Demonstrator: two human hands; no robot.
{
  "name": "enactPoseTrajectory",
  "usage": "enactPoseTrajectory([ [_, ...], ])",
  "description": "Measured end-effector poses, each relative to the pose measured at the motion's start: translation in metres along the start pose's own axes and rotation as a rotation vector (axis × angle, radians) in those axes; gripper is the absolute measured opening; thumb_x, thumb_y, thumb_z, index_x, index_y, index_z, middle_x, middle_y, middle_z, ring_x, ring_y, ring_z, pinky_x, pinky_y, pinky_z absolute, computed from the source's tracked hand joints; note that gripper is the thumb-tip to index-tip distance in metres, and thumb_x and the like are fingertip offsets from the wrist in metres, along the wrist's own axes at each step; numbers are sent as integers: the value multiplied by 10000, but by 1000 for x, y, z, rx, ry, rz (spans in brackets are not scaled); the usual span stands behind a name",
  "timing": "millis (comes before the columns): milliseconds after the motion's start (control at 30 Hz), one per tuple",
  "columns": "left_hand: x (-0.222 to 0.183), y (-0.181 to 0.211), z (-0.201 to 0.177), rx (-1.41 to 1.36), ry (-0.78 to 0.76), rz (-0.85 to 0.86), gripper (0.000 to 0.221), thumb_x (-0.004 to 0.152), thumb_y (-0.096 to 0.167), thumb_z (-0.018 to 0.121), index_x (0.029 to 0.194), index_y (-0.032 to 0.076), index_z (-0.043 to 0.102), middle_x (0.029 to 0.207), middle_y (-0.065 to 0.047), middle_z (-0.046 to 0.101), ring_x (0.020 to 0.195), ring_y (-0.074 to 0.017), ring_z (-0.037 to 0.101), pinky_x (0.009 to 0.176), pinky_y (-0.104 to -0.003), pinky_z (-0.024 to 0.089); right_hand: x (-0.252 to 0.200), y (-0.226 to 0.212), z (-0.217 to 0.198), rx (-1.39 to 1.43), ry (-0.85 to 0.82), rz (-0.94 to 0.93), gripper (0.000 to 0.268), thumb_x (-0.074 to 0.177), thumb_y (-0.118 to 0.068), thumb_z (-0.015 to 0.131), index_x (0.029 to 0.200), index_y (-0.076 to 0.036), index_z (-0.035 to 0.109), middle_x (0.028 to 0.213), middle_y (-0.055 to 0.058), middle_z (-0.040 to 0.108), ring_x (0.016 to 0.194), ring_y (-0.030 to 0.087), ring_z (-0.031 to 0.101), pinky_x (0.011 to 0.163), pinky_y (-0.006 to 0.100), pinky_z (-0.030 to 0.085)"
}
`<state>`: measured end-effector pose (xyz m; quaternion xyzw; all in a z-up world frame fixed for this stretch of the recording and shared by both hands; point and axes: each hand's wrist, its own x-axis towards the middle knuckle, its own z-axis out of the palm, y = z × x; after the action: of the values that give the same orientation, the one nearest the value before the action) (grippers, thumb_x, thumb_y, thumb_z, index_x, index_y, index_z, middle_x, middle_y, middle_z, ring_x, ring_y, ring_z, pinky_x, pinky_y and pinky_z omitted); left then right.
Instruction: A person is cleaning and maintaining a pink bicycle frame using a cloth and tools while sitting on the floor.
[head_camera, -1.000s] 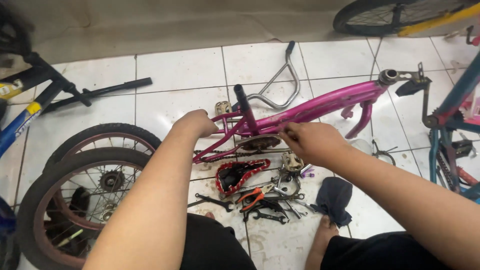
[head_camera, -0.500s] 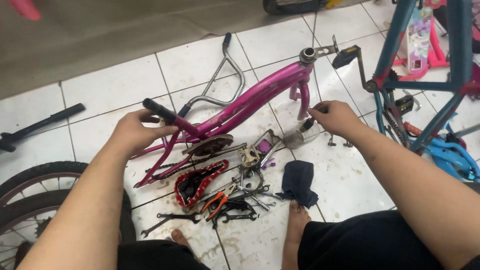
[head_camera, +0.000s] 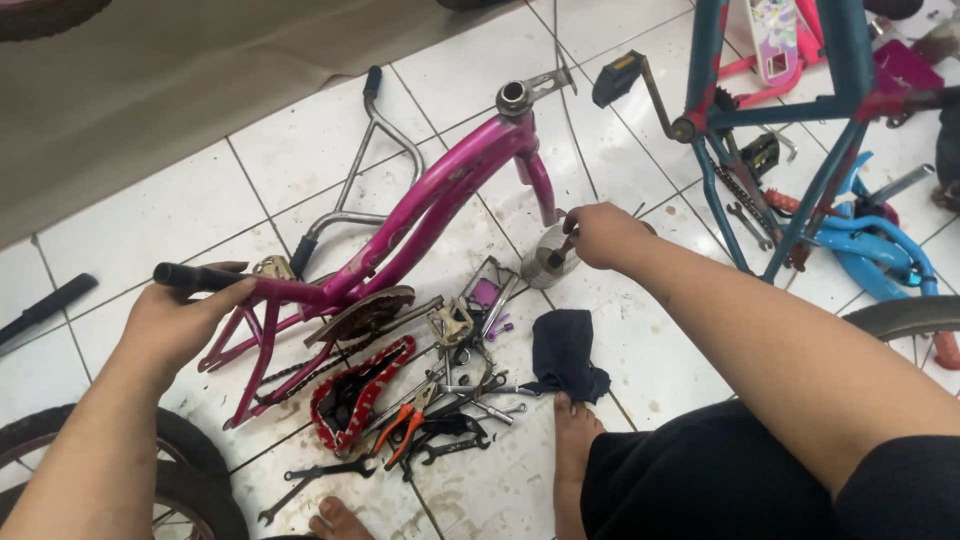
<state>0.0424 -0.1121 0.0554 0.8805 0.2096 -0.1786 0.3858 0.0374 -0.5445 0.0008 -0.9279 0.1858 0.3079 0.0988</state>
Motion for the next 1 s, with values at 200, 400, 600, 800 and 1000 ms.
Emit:
enactPoseTrajectory([
  [200, -3, 18, 8, -16, -26, -97, 337, 914, 244, 712, 1241, 166, 735, 1125, -115, 745, 1129, -232, 649, 1058, -377, 423, 5, 13, 3, -65, -17, 10, 438, 1008, -290, 531, 1444, -261, 553, 1405, 74, 589, 1062, 288, 683, 798, 429, 574],
  [400, 3, 18, 10, -55, -35, -163, 314, 943, 228, 673, 1245, 159, 726, 1190, -112, 718, 1125, -251, 635, 1030, -396, 428, -11, 6, -19, 86, -49, -60, 297, 885, -268, 657, 1137, -113, 685, 1147, 110, 640, 910, 285, 644, 600, 396, 564],
  [600, 22, -3, 14, -50, -47, -99, 279, 960, 218, 674, 1214, 121, 735, 1075, -121, 718, 1019, -266, 634, 871, -441, 460, -13, 10, 19, 277, -655, 208, 329, 985, -298, 691, 1140, -9, 713, 982, 117, 779, 699, 144, 692, 516, 206, 525],
  [800, 12, -1, 12, -53, -45, -115, 326, 951, 291, 695, 1259, 191, 728, 1131, -69, 708, 1019, -231, 613, 842, -389, 421, 75, 65, 192, 91, -521, 230, 756, 974, -398, 669, 1534, -13, 337, 1551, 179, 502, 979, 326, 692, 805, 453, 578],
  [1000, 4, 10, 12, -63, -67, -142, 312, 988, 237, 663, 1286, 145, 687, 1196, -135, 697, 1066, -337, 639, 935, -470, 469, 141, 99, 284, -81, -428, 159, 1144, 890, -537, 738, 1627, -59, 5, 1527, 208, 493, 1378, 383, 518, 1108, 472, 453],
])
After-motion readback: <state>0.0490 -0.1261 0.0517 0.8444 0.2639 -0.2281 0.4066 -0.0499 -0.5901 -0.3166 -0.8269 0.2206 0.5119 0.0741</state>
